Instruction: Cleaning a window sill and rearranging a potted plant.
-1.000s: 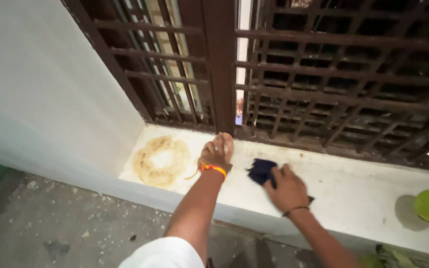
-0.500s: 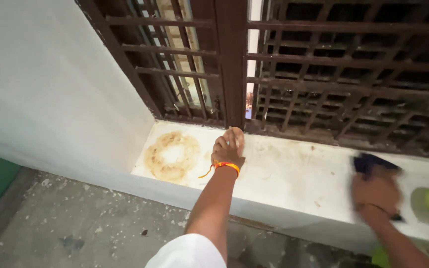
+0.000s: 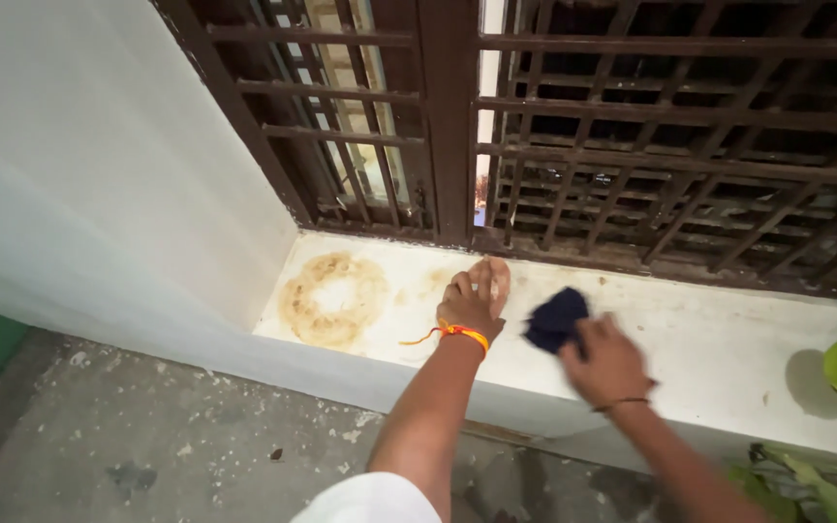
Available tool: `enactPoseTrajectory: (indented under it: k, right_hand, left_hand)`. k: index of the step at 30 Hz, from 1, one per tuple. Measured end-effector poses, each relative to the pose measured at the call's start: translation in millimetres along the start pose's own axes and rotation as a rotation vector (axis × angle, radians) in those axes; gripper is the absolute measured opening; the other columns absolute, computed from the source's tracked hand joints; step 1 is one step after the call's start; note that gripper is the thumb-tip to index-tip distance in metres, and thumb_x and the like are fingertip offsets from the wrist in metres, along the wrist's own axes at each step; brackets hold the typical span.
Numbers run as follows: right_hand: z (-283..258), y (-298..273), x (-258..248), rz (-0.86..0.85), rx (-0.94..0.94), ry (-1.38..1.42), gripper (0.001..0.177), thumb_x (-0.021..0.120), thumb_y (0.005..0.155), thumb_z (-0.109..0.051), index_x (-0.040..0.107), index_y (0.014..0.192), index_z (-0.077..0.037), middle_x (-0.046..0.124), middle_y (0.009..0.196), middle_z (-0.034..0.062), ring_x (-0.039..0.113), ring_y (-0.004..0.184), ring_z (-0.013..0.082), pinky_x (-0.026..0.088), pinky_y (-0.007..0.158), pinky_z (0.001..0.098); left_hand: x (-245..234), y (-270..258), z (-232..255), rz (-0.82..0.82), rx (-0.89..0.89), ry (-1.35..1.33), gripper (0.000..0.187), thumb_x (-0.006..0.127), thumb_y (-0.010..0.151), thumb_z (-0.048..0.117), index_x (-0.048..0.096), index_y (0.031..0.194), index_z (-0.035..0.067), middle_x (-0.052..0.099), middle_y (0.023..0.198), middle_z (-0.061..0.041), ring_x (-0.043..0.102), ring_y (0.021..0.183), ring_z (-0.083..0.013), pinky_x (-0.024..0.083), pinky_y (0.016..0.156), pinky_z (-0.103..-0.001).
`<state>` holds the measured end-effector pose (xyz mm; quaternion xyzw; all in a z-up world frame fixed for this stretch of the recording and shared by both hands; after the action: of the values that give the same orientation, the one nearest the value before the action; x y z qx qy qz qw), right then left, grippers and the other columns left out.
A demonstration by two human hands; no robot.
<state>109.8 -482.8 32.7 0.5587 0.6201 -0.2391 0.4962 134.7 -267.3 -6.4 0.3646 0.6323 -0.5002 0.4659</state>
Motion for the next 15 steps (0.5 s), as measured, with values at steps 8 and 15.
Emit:
enactPoseTrajectory:
  k: [8,15]
  right_hand:
    - [152.8,-10.3,-56.4,0.160,0.363,-0.332,0.047,0.057,0.097,-0.041,0.066,0.123,-0.002,0.060,0.123,0.0276,0.067,0.093,0.0445,0.056,0.080,0.0558]
    - [15.1,-0.8,-14.9,0.098,0.233,-0.187,0.033,0.063,0.087,-0.032,0.066,0.109,-0.007,0.063,0.116,0.0209,0.067,0.092,0.0412,0.055,0.083,0.0530]
  left_hand:
    - [6.8,12.0,2.7,0.029,-0.009,-0.044,0.122,0.069,0.084,0.066,-0.010,0.165,0.023,0.033,0.146,-0.023,0.046,0.128,-0.0411,0.060,0.068,-0.050]
    - [4.2,30.5,11.8,-0.007,-0.037,-0.039,0.122,0.068,0.084,0.068,-0.009,0.165,0.019,0.030,0.152,-0.024,0.043,0.129,-0.0431,0.060,0.064,-0.055]
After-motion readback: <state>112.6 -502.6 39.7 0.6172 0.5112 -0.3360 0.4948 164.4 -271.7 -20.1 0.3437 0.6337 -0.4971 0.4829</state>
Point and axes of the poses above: each hand's wrist, its own y-axis towards the middle knuckle, its own x-axis out of the palm, z = x × y, the point moved 9 cm from there along y, towards the middle knuckle
